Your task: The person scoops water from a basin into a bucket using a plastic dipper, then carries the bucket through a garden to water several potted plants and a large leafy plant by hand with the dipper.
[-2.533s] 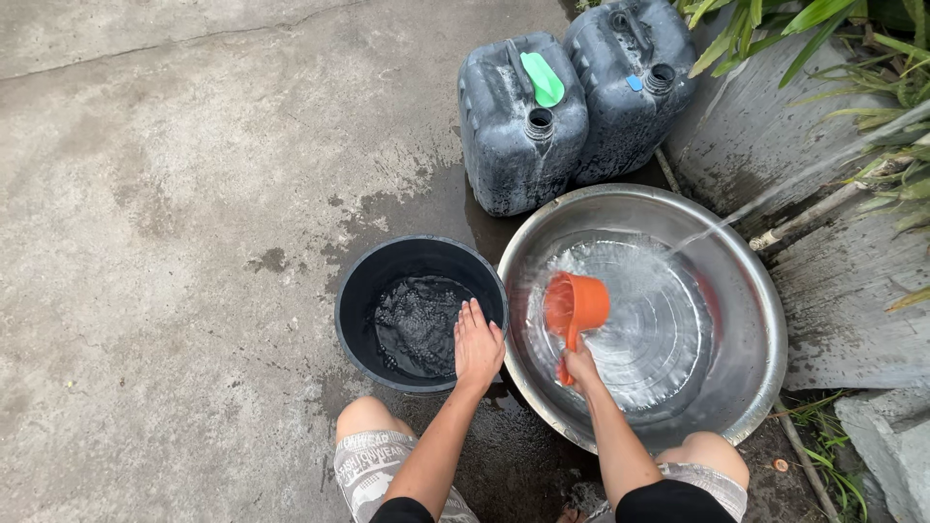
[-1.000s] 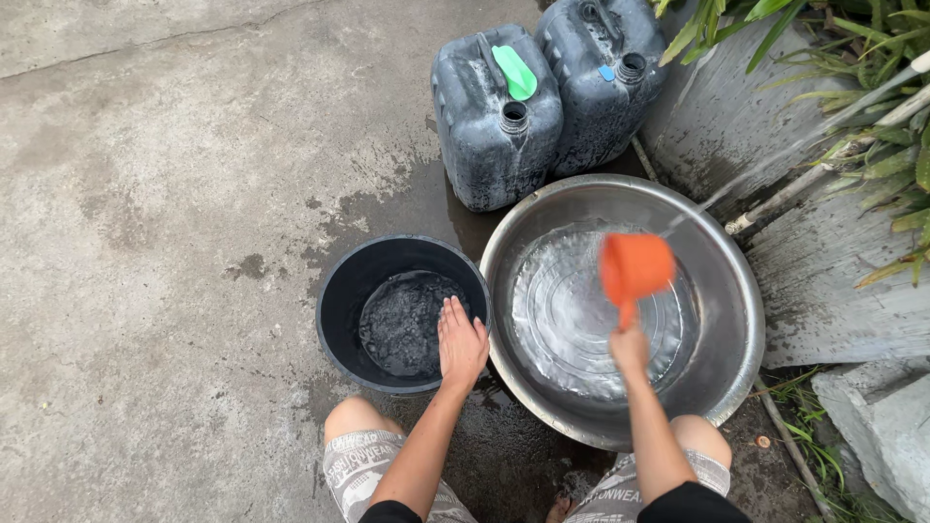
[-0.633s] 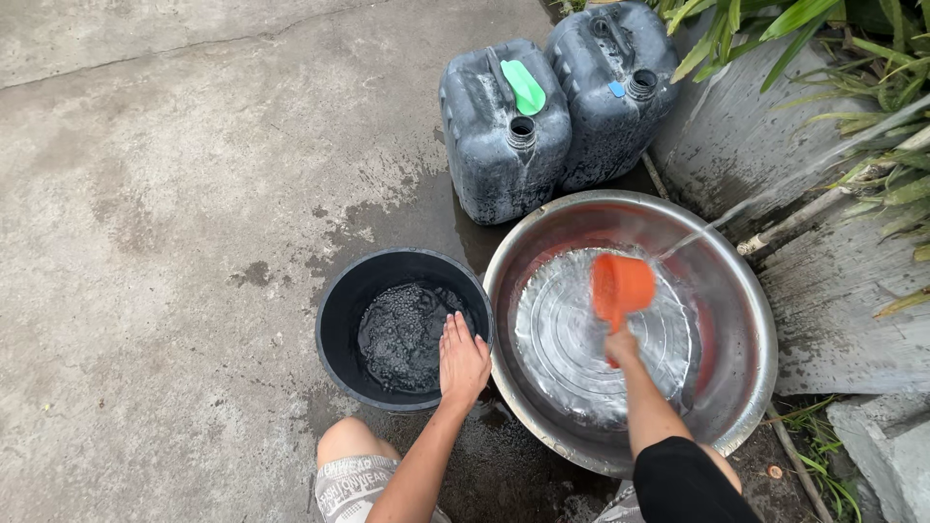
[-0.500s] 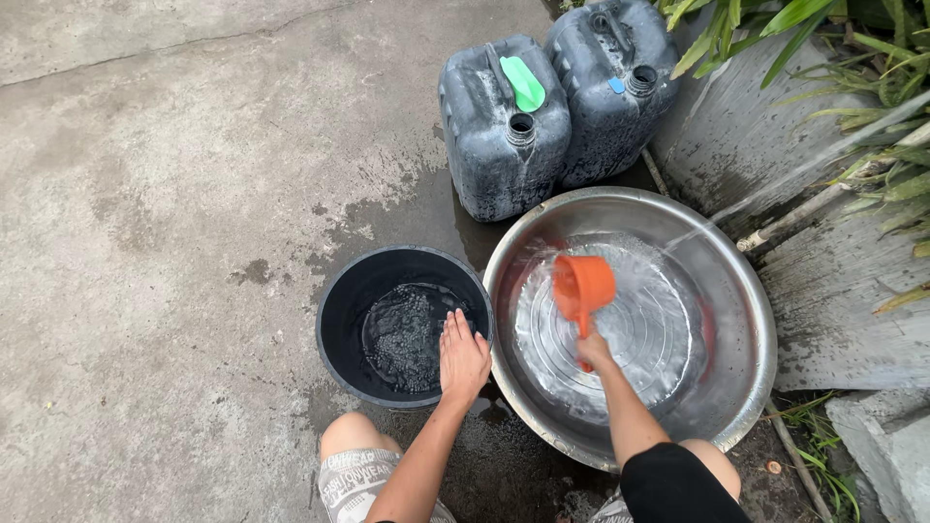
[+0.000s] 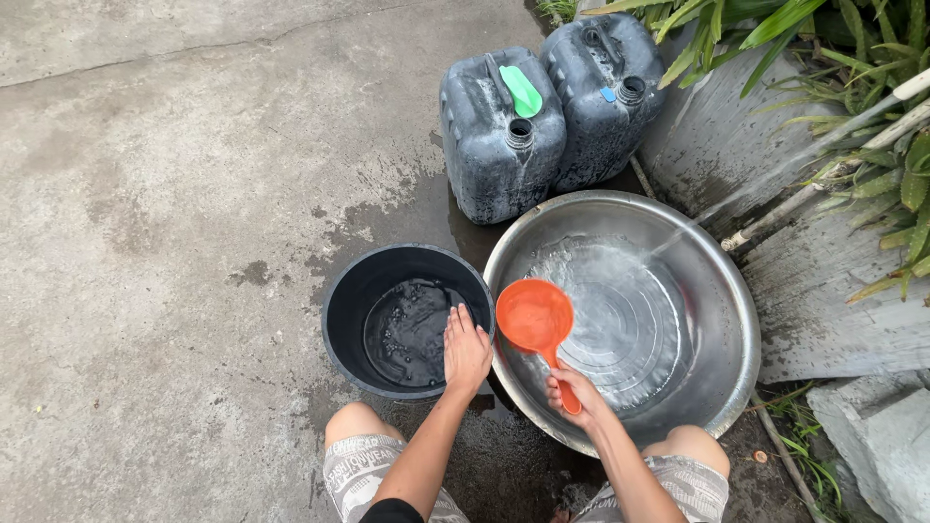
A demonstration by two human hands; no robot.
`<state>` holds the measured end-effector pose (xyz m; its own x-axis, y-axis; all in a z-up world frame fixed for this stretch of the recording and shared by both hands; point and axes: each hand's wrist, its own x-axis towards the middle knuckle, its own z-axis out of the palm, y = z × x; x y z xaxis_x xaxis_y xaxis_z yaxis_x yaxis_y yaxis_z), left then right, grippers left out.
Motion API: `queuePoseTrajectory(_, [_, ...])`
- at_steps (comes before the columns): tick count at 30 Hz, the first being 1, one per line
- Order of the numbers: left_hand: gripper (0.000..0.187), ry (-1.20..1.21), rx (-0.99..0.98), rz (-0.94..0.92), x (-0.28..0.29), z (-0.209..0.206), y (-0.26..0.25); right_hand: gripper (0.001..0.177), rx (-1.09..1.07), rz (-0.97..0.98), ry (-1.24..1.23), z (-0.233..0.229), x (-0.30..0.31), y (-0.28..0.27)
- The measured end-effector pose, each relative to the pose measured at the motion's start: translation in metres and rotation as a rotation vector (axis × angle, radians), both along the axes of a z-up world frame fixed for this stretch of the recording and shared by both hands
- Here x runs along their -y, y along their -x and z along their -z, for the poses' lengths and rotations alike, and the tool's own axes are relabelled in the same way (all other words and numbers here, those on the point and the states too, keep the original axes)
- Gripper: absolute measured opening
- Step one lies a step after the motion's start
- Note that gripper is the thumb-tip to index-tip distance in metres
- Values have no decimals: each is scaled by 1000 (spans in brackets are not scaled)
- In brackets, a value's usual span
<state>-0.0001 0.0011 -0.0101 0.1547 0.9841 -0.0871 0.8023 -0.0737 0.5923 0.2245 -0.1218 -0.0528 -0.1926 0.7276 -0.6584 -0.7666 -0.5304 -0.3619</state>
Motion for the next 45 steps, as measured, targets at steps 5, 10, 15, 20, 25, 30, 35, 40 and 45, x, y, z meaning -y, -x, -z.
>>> queuePoseTrajectory(5, [67,-29,16,7,0,1,1,55,290,-70,-146,-79,-2,10])
queuePoseTrajectory(10, [73,-133,32,-27,3,-13,2,72,779,-257,-197,-156,-36,56])
queuePoseTrajectory(15, [76,-115,41,-36,3,-13,2,76,1196,-402,-164,-161,-55,80])
queuePoseTrajectory(20, [74,-120,21,-32,1,0,1,79,1656,-408,-546,-147,-46,89])
queuePoseTrajectory(25, [73,-93,-4,-22,-1,7,1,77,1927,-555,-603,-128,-38,76])
queuePoseTrajectory(30, [71,-68,-7,-20,0,-1,2,74,2034,-309,-452,-44,-50,1])
queuePoseTrajectory(35, [68,-88,-54,10,-1,-3,0,73,1841,-260,228,-9,-54,-106])
queuePoseTrajectory(40, [67,-59,-38,2,-2,-7,0,55,1693,-259,471,29,-29,-134])
queuePoseTrajectory(45, [66,-47,-62,-2,-2,-6,-2,64,1273,-135,410,63,-4,-28])
